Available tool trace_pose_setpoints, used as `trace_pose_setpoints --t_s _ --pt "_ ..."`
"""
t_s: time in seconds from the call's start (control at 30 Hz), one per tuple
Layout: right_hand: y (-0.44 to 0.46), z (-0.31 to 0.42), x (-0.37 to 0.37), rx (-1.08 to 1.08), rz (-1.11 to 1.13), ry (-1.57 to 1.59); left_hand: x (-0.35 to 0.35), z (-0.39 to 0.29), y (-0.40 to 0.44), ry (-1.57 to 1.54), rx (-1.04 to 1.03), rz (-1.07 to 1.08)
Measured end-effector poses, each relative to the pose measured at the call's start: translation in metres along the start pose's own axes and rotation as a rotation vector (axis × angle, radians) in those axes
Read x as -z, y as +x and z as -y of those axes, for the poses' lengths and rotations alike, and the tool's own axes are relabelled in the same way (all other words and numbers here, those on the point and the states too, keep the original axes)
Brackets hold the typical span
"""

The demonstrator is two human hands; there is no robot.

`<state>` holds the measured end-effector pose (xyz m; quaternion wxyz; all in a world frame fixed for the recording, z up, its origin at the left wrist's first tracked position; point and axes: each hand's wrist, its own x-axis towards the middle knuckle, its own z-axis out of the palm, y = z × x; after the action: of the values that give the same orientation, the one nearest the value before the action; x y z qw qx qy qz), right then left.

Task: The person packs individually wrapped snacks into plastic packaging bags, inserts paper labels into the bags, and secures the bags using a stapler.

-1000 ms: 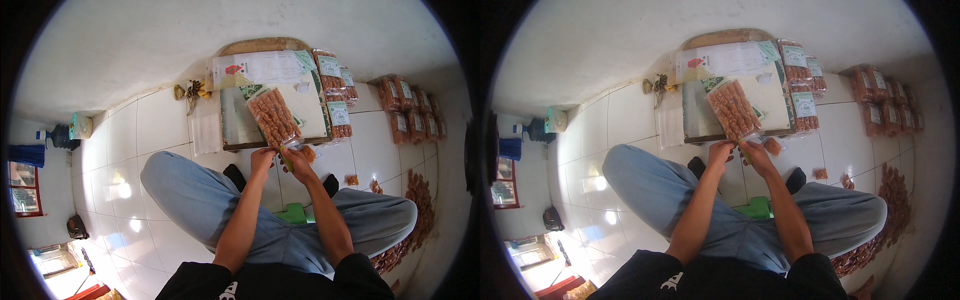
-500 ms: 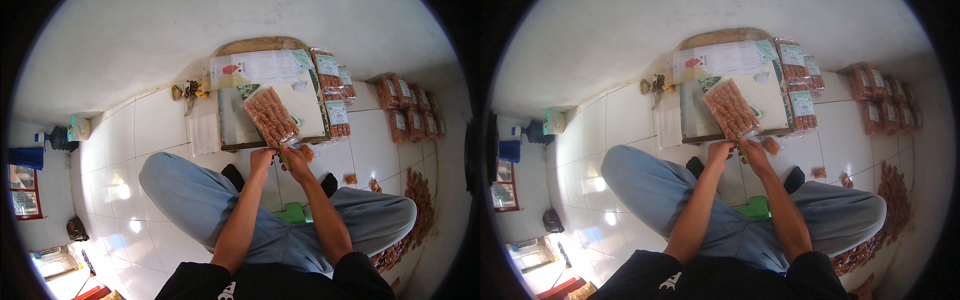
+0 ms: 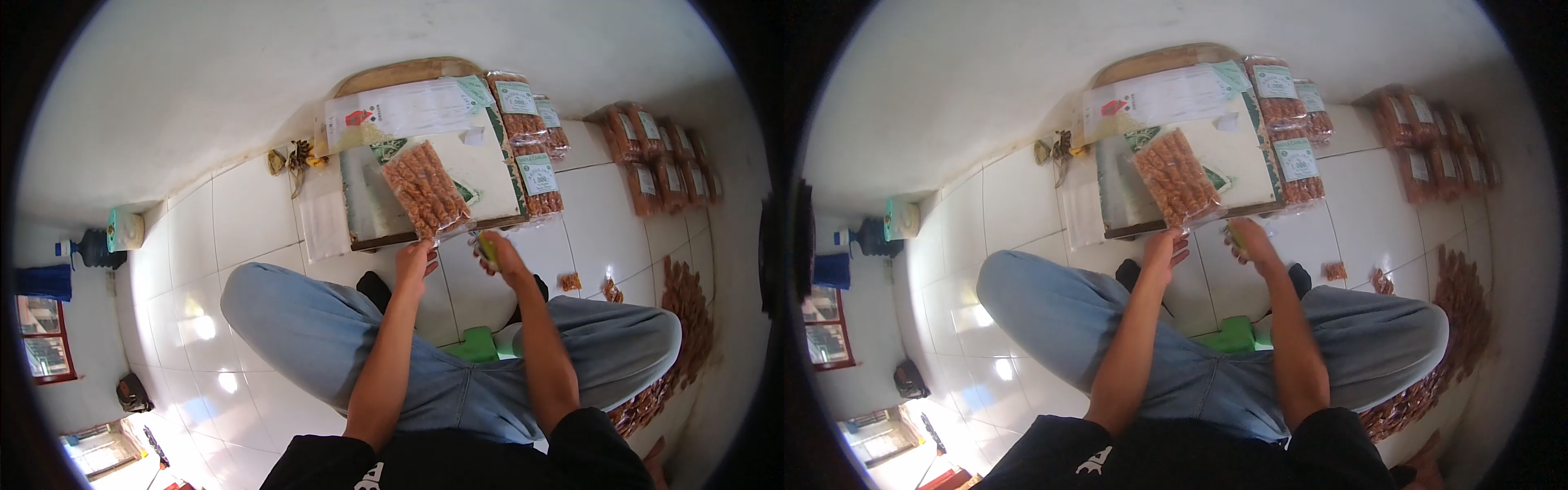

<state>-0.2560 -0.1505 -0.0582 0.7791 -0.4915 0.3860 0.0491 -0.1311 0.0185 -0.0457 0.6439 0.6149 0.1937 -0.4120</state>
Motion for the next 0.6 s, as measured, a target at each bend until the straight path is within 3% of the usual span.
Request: trace_pose_setpoints --t_s 0.1,0.17,0.2,0.27,0.3,0.43,0.6 --pt "0.017 0.020 0.021 0.143 0.012 -0.017 0.000 0.006 -0.001 -0.122 0.005 0.025" --pt "0.028 0.035 0.010 0.536 -0.422 -0.551 0.002 0.012 0.003 -0.189 0.001 0.046" --pt "0.030 0.041 0.004 0.540 -0.426 -0.543 0.001 0.017 0.006 -0.216 -0.047 0.042" --pt "0.032 0.053 -0.008 0.655 -0.559 -1.003 -0.001 0.024 0.011 -0.234 -0.100 0.045" --pt "0.037 0.055 -0.012 0.729 -0.588 -1.081 -0.002 0.025 0.011 -0.241 -0.112 0.035" --pt "0.055 0.063 -0.016 0.834 -0.568 -1.398 -0.008 0.023 0.006 -0.271 -0.148 -0.004" --pt "0.052 0.064 -0.022 0.814 -0.585 -1.452 -0.009 0.013 -0.008 -0.201 -0.216 -0.121"
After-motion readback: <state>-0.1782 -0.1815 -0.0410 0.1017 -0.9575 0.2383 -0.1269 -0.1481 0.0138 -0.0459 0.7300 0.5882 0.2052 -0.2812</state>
